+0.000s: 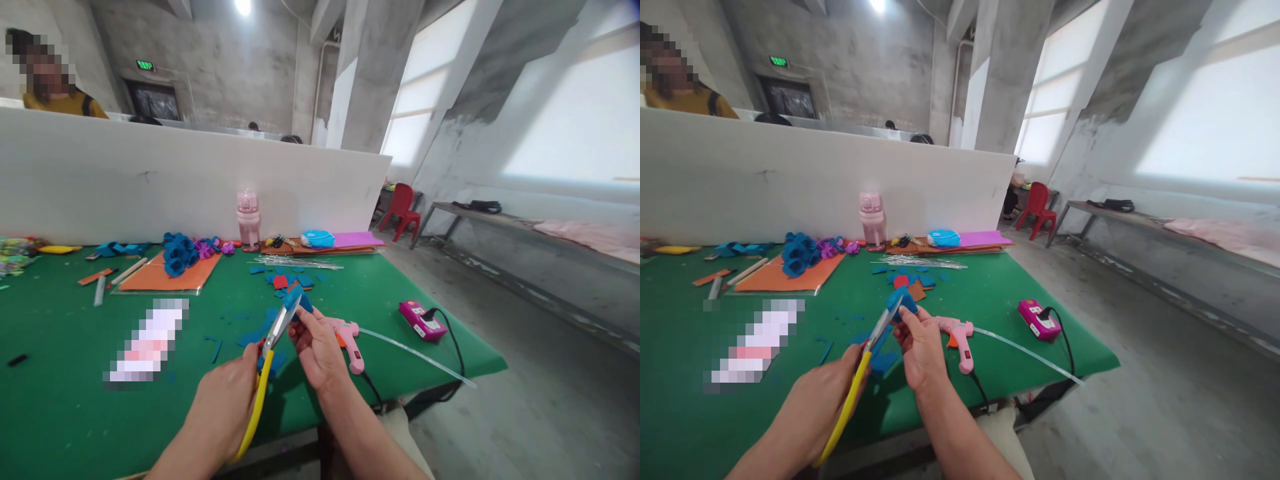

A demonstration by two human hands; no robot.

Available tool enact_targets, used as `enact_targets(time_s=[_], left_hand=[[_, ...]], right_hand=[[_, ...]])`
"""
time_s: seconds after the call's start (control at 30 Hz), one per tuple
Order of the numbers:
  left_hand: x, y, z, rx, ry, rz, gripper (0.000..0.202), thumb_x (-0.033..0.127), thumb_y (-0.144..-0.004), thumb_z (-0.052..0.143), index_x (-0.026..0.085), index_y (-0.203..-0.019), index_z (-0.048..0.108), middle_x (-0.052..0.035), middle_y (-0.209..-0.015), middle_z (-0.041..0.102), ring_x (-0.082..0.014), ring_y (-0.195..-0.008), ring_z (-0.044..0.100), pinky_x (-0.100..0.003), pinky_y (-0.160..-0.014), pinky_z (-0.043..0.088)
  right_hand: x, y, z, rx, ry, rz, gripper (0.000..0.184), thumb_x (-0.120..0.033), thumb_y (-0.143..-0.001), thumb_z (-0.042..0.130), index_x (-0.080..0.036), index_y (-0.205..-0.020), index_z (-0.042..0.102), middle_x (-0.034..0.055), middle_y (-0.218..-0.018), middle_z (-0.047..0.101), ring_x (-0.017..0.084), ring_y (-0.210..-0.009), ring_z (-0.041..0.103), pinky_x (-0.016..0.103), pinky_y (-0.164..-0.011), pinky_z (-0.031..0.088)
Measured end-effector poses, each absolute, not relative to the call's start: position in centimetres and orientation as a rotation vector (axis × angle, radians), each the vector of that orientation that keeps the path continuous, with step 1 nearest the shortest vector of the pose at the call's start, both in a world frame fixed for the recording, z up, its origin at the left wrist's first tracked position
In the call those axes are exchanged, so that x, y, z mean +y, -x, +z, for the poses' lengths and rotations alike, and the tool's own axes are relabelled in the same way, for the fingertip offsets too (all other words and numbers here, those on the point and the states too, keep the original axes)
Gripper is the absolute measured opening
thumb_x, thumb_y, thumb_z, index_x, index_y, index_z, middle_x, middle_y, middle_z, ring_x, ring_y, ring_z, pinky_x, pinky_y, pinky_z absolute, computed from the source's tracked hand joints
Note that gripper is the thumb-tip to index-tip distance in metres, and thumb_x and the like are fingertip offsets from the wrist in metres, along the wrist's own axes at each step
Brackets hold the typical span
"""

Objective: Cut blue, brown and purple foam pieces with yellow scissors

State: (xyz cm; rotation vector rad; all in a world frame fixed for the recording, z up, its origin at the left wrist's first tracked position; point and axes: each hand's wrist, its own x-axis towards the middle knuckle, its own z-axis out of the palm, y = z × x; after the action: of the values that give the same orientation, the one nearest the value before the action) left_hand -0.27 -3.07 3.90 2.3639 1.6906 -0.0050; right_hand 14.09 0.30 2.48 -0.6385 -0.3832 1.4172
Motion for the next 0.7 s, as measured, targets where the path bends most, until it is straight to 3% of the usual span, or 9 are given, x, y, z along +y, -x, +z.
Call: enact_targets(time_s=[0.7], left_hand=[[-3.24, 0.64, 4.28, 1.656, -2.413, -0.028, 0.027, 0.022, -0.091, 0.030, 0.014, -0.111, 0.046, -0.0098, -0.086, 0.069, -0.0294, -0.082, 0.067, -0.036, -0.064, 0.046]], right_hand=[[0.42, -14.42, 2.30, -0.415, 0.621, 1.427, 0.018, -0.022, -0.060, 0.078, -0.018, -0.074, 0.067, -0.0035, -0.066, 0.066, 0.007, -0.056, 0.056, 0.016, -0.049, 0.044]])
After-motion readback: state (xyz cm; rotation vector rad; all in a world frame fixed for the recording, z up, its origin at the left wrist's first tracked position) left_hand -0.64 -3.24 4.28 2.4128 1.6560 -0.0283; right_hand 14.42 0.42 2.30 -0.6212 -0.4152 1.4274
